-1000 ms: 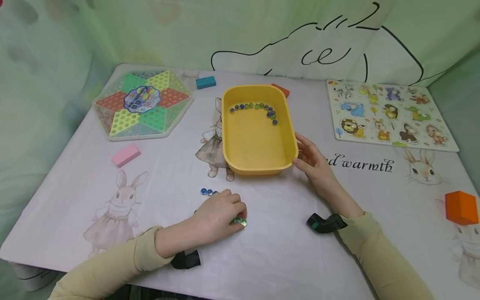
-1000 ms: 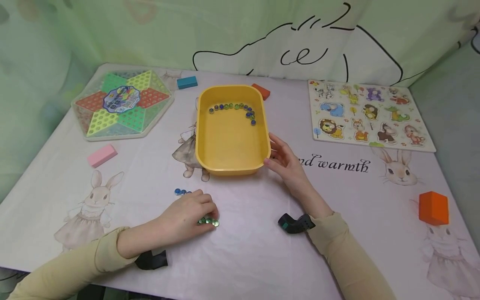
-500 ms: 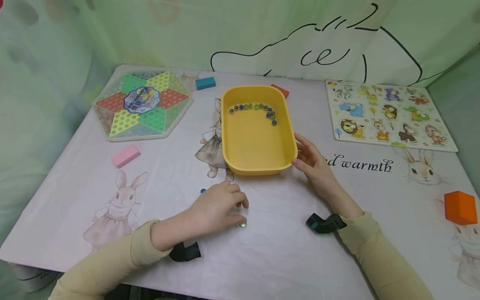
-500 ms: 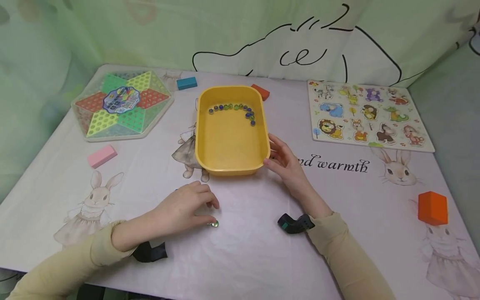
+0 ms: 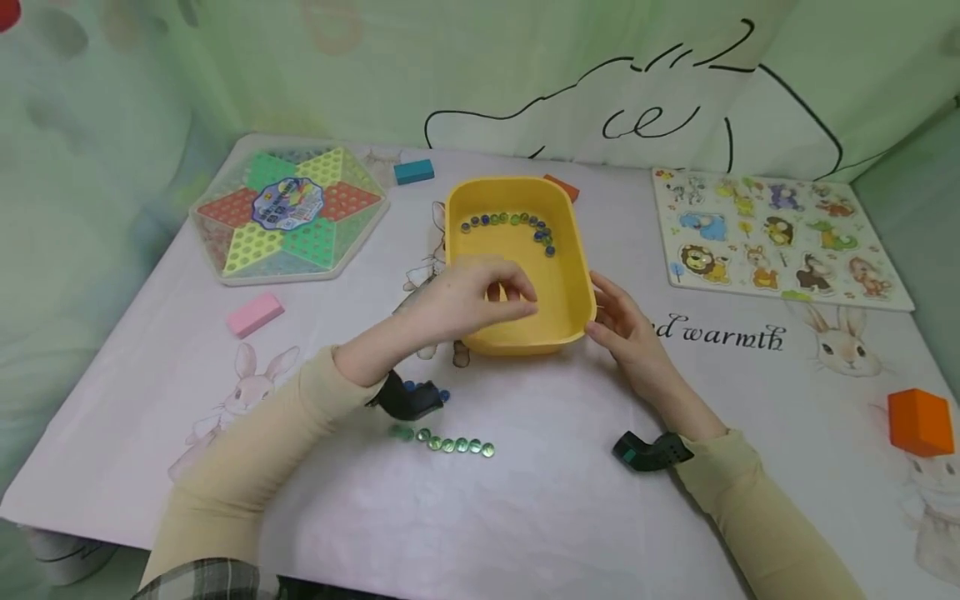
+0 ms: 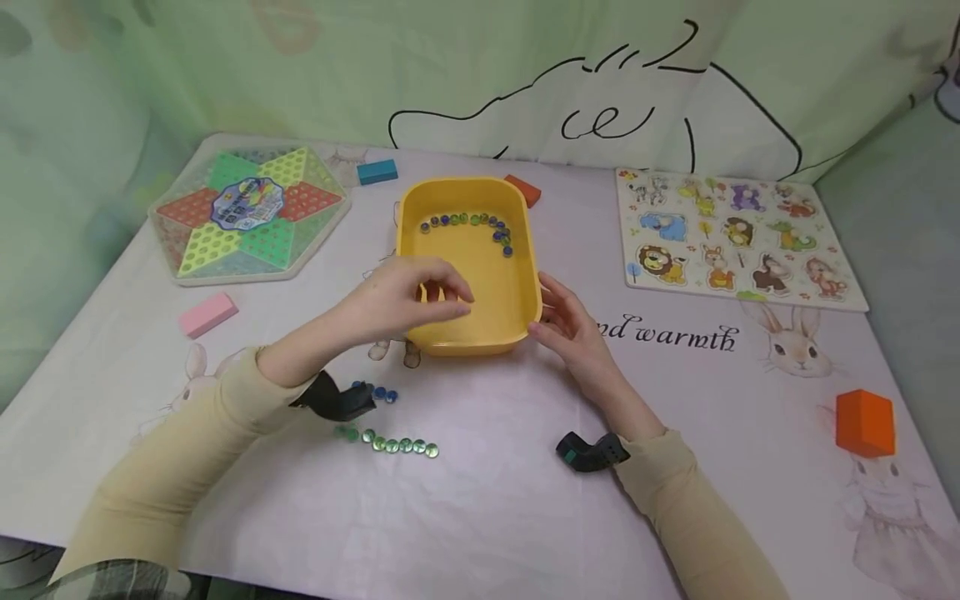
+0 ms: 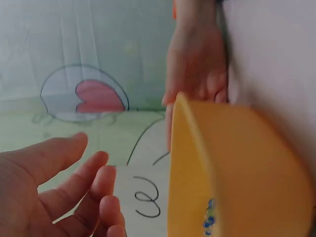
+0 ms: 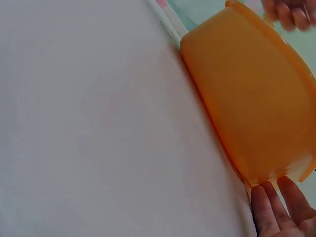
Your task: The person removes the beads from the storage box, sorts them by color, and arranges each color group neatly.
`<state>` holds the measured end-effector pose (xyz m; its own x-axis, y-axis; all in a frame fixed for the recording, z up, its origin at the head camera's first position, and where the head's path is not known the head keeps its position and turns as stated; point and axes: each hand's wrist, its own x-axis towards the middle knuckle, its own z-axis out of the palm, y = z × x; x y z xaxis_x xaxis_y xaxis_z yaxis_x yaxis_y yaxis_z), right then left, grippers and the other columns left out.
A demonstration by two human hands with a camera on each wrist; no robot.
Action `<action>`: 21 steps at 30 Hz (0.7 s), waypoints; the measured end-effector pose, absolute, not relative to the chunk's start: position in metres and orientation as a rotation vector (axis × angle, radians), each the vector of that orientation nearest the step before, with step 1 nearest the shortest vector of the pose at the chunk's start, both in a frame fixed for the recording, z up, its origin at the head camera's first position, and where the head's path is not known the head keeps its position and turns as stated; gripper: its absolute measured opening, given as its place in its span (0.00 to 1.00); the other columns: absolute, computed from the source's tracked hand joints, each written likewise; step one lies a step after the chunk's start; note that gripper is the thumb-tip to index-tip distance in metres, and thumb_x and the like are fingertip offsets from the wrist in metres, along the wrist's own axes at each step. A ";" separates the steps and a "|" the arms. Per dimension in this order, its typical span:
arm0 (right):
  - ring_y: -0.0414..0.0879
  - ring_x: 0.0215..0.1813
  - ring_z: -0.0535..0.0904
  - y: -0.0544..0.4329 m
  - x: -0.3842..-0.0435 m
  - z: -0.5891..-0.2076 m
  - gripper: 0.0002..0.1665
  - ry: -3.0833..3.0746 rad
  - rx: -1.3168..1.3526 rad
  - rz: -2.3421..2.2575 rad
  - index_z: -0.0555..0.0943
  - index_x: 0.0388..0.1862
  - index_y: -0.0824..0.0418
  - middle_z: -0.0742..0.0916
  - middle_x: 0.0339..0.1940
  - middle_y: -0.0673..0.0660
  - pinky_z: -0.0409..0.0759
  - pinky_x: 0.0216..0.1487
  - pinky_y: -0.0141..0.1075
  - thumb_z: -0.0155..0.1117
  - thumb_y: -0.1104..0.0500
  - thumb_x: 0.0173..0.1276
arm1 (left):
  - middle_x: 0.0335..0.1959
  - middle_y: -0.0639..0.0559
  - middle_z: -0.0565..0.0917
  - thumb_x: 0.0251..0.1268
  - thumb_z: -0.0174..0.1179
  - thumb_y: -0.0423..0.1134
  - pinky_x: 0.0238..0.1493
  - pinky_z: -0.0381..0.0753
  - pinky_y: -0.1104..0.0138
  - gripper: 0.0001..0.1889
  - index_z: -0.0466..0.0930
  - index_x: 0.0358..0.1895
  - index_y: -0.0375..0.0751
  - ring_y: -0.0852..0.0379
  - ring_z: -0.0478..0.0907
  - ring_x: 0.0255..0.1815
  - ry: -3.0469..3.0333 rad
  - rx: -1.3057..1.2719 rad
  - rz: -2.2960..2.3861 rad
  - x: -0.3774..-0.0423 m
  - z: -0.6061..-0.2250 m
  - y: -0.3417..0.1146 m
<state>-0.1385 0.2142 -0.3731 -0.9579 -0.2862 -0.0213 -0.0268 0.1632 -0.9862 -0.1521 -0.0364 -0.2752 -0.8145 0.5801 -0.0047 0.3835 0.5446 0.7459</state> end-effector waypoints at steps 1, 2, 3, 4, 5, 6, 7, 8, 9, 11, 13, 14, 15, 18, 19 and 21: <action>0.37 0.60 0.67 0.214 -0.138 -0.373 0.36 2.230 -0.304 -1.886 0.53 0.73 0.49 0.62 0.69 0.66 0.67 0.56 0.19 0.53 0.61 0.69 | 0.33 0.55 0.79 0.62 0.59 0.43 0.36 0.69 0.72 0.08 0.80 0.40 0.45 0.58 0.70 0.34 2.540 0.771 1.141 -0.160 -0.273 -0.033; 0.37 0.60 0.67 0.215 -0.138 -0.373 0.36 2.227 -0.301 -1.887 0.53 0.73 0.49 0.62 0.69 0.65 0.67 0.56 0.19 0.53 0.61 0.69 | 0.33 0.55 0.78 0.62 0.59 0.43 0.35 0.69 0.72 0.08 0.80 0.40 0.45 0.58 0.70 0.34 2.552 0.745 1.150 -0.169 -0.271 -0.031; 0.37 0.60 0.67 0.215 -0.138 -0.373 0.36 2.228 -0.298 -1.885 0.53 0.73 0.49 0.62 0.69 0.65 0.67 0.56 0.20 0.53 0.61 0.69 | 0.33 0.54 0.78 0.62 0.59 0.43 0.35 0.68 0.72 0.08 0.80 0.40 0.45 0.58 0.70 0.34 2.572 0.724 1.151 -0.177 -0.271 -0.028; 0.37 0.60 0.67 0.215 -0.138 -0.373 0.36 2.229 -0.300 -1.884 0.53 0.73 0.49 0.62 0.69 0.65 0.67 0.56 0.20 0.53 0.61 0.69 | 0.33 0.54 0.78 0.62 0.59 0.44 0.34 0.68 0.73 0.09 0.80 0.40 0.44 0.58 0.70 0.34 2.593 0.702 1.143 -0.186 -0.270 -0.025; 0.37 0.60 0.67 0.214 -0.138 -0.373 0.36 2.231 -0.304 -1.882 0.53 0.73 0.49 0.62 0.69 0.65 0.67 0.56 0.20 0.53 0.61 0.69 | 0.34 0.53 0.79 0.63 0.58 0.44 0.33 0.68 0.73 0.09 0.80 0.41 0.44 0.58 0.70 0.34 2.615 0.684 1.132 -0.194 -0.270 -0.023; 0.37 0.60 0.68 0.215 -0.138 -0.373 0.36 2.238 -0.301 -1.878 0.53 0.73 0.49 0.63 0.69 0.65 0.67 0.55 0.20 0.53 0.61 0.69 | 0.34 0.53 0.79 0.63 0.58 0.44 0.33 0.68 0.73 0.09 0.81 0.41 0.43 0.58 0.70 0.34 2.642 0.675 1.121 -0.202 -0.271 -0.020; 0.37 0.60 0.68 0.214 -0.138 -0.373 0.36 2.239 -0.309 -1.879 0.53 0.73 0.49 0.63 0.69 0.65 0.67 0.55 0.20 0.53 0.61 0.69 | 0.34 0.52 0.80 0.63 0.58 0.44 0.33 0.69 0.73 0.10 0.81 0.41 0.43 0.58 0.71 0.35 2.650 0.650 1.117 -0.209 -0.272 -0.018; 0.37 0.60 0.68 0.214 -0.138 -0.373 0.36 2.241 -0.309 -1.878 0.53 0.73 0.49 0.63 0.69 0.65 0.68 0.55 0.20 0.53 0.61 0.69 | 0.35 0.52 0.80 0.63 0.58 0.44 0.34 0.69 0.73 0.10 0.81 0.41 0.42 0.58 0.71 0.36 2.659 0.629 1.117 -0.216 -0.273 -0.016; 0.36 0.60 0.68 0.214 -0.138 -0.373 0.36 2.246 -0.311 -1.876 0.53 0.73 0.49 0.63 0.69 0.65 0.68 0.55 0.20 0.54 0.61 0.69 | 0.36 0.52 0.80 0.63 0.58 0.44 0.35 0.70 0.73 0.10 0.81 0.41 0.42 0.58 0.72 0.36 2.665 0.603 1.117 -0.222 -0.273 -0.014; 0.36 0.60 0.68 0.214 -0.138 -0.373 0.36 2.249 -0.313 -1.878 0.53 0.73 0.49 0.63 0.69 0.65 0.68 0.55 0.20 0.53 0.61 0.69 | 0.38 0.51 0.81 0.63 0.57 0.44 0.38 0.71 0.72 0.11 0.81 0.42 0.42 0.58 0.72 0.38 2.663 0.551 1.132 -0.232 -0.275 -0.009; 0.36 0.60 0.67 0.214 -0.138 -0.372 0.36 2.246 -0.316 -1.881 0.53 0.73 0.49 0.62 0.69 0.66 0.68 0.55 0.20 0.53 0.62 0.69 | 0.40 0.51 0.81 0.64 0.57 0.44 0.40 0.71 0.72 0.11 0.81 0.42 0.42 0.59 0.72 0.39 2.652 0.494 1.151 -0.240 -0.277 -0.004; 0.36 0.60 0.67 0.215 -0.138 -0.372 0.36 2.246 -0.308 -1.881 0.53 0.73 0.49 0.63 0.69 0.65 0.68 0.55 0.20 0.53 0.62 0.69 | 0.41 0.51 0.81 0.64 0.57 0.45 0.41 0.71 0.72 0.12 0.81 0.43 0.42 0.59 0.72 0.40 2.651 0.474 1.149 -0.243 -0.278 -0.002; 0.36 0.60 0.67 0.215 -0.137 -0.372 0.36 2.242 -0.307 -1.884 0.53 0.73 0.49 0.62 0.69 0.65 0.68 0.55 0.20 0.53 0.62 0.69 | 0.41 0.51 0.80 0.64 0.57 0.44 0.41 0.71 0.72 0.12 0.81 0.44 0.42 0.59 0.72 0.40 2.645 0.453 1.149 -0.246 -0.279 0.001; 0.37 0.60 0.67 0.214 -0.137 -0.371 0.36 2.225 -0.302 -1.894 0.53 0.73 0.50 0.62 0.69 0.65 0.68 0.55 0.20 0.53 0.63 0.69 | 0.41 0.51 0.80 0.64 0.57 0.43 0.40 0.71 0.71 0.11 0.81 0.44 0.42 0.59 0.71 0.39 2.644 0.418 1.119 -0.252 -0.284 0.011; 0.38 0.61 0.67 0.214 -0.137 -0.371 0.36 2.221 -0.301 -1.895 0.53 0.73 0.50 0.62 0.69 0.65 0.68 0.55 0.20 0.53 0.63 0.69 | 0.41 0.51 0.81 0.64 0.57 0.43 0.39 0.70 0.72 0.11 0.81 0.44 0.42 0.59 0.71 0.38 2.647 0.412 1.098 -0.253 -0.287 0.014; 0.38 0.61 0.66 0.214 -0.137 -0.371 0.36 2.217 -0.296 -1.894 0.53 0.73 0.50 0.62 0.69 0.65 0.67 0.55 0.19 0.53 0.63 0.69 | 0.41 0.51 0.81 0.64 0.57 0.42 0.39 0.70 0.72 0.10 0.81 0.44 0.42 0.59 0.71 0.37 2.647 0.395 1.056 -0.257 -0.291 0.020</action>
<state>-0.1366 0.2141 -0.3705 -0.9578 -0.2860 -0.0293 -0.0158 0.1541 -0.9879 -0.2568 0.0201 -0.2910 -0.9282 0.3441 -0.1412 0.1523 0.6980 0.6997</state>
